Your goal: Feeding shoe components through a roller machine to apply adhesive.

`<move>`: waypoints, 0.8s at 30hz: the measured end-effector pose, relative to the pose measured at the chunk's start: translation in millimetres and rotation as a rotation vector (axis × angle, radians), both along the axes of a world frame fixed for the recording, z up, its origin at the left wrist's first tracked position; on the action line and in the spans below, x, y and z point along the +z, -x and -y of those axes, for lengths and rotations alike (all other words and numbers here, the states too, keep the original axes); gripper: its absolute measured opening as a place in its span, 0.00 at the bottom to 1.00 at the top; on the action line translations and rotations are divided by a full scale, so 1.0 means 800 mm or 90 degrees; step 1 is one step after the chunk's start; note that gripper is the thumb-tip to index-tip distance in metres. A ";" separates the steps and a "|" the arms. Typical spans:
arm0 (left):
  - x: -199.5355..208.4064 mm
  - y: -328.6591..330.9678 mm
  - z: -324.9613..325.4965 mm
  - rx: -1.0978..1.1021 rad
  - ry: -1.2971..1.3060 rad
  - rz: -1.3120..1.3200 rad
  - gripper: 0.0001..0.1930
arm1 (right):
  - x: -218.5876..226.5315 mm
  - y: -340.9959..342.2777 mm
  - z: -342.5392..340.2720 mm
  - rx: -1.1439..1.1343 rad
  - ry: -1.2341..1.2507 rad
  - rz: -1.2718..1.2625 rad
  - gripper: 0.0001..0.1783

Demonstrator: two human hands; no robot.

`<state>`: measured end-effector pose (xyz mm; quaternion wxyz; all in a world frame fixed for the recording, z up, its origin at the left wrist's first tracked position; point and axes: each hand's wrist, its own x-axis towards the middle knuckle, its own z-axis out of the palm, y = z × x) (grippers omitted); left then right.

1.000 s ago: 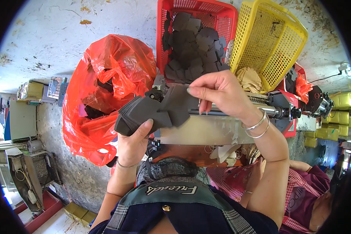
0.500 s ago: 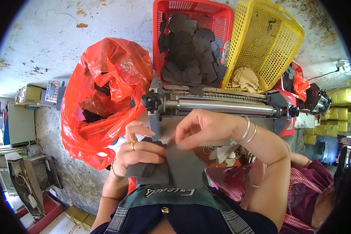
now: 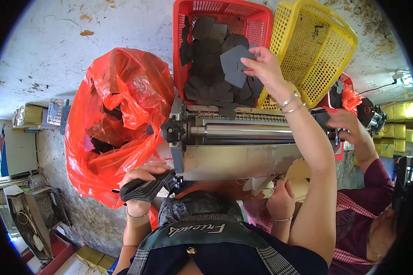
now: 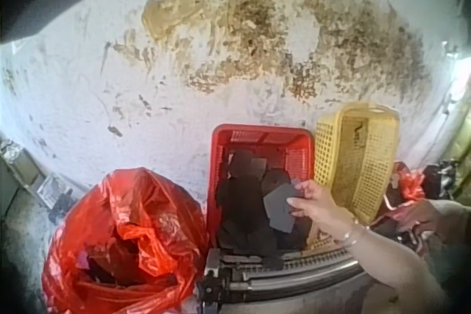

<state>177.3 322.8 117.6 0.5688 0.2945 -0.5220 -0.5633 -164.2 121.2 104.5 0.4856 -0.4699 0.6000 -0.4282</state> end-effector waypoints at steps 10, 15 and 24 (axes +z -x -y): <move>-0.004 -0.006 0.001 0.074 -0.116 0.066 0.09 | -0.056 0.031 0.157 0.001 -0.017 -0.518 0.21; -0.014 -0.016 -0.006 0.144 -0.230 -0.020 0.14 | -0.130 -0.006 0.091 0.217 -0.236 -0.389 0.22; -0.020 -0.010 -0.002 0.201 -0.313 0.041 0.13 | -0.188 -0.018 0.055 0.183 -0.273 -0.497 0.30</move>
